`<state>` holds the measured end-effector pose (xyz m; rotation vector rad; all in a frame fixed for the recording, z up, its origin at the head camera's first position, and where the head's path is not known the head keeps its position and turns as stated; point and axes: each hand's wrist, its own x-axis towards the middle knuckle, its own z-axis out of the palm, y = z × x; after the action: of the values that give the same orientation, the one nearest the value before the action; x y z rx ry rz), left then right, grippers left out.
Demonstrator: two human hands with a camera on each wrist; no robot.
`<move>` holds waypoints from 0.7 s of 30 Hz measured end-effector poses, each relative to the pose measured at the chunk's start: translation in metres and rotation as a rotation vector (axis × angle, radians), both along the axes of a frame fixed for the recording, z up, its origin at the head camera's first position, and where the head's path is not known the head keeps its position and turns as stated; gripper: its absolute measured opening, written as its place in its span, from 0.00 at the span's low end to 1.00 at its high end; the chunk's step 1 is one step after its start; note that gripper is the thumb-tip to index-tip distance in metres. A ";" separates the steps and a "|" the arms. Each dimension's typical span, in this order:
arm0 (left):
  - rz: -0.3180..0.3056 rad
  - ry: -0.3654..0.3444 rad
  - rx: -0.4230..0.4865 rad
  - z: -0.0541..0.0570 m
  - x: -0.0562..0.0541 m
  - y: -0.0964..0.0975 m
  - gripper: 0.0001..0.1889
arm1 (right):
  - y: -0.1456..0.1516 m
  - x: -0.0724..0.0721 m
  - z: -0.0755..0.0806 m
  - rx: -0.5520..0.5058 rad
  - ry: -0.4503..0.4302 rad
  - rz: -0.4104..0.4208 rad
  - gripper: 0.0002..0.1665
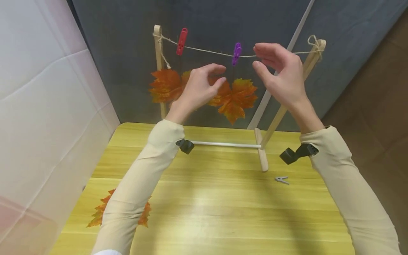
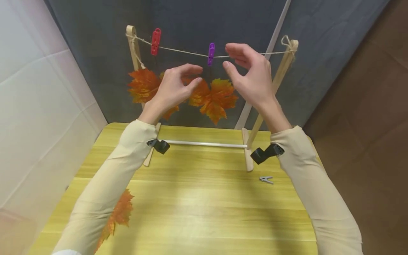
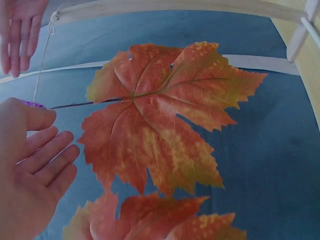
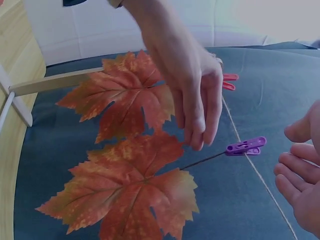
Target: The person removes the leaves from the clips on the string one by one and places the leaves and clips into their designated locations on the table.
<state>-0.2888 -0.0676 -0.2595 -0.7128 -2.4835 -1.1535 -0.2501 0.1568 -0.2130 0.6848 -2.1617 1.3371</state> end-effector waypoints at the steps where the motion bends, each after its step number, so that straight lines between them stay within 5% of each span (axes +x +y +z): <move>1: 0.009 -0.001 -0.013 0.000 -0.002 0.002 0.19 | -0.001 -0.001 0.003 0.010 -0.014 -0.004 0.21; 21: 0.036 -0.100 0.006 0.002 -0.018 0.020 0.14 | -0.025 -0.027 0.036 0.266 -0.156 -0.050 0.26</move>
<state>-0.3066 -0.0480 -0.2574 -0.6206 -2.5623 -1.2109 -0.2774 0.1321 -0.1771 0.6383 -2.4948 1.1212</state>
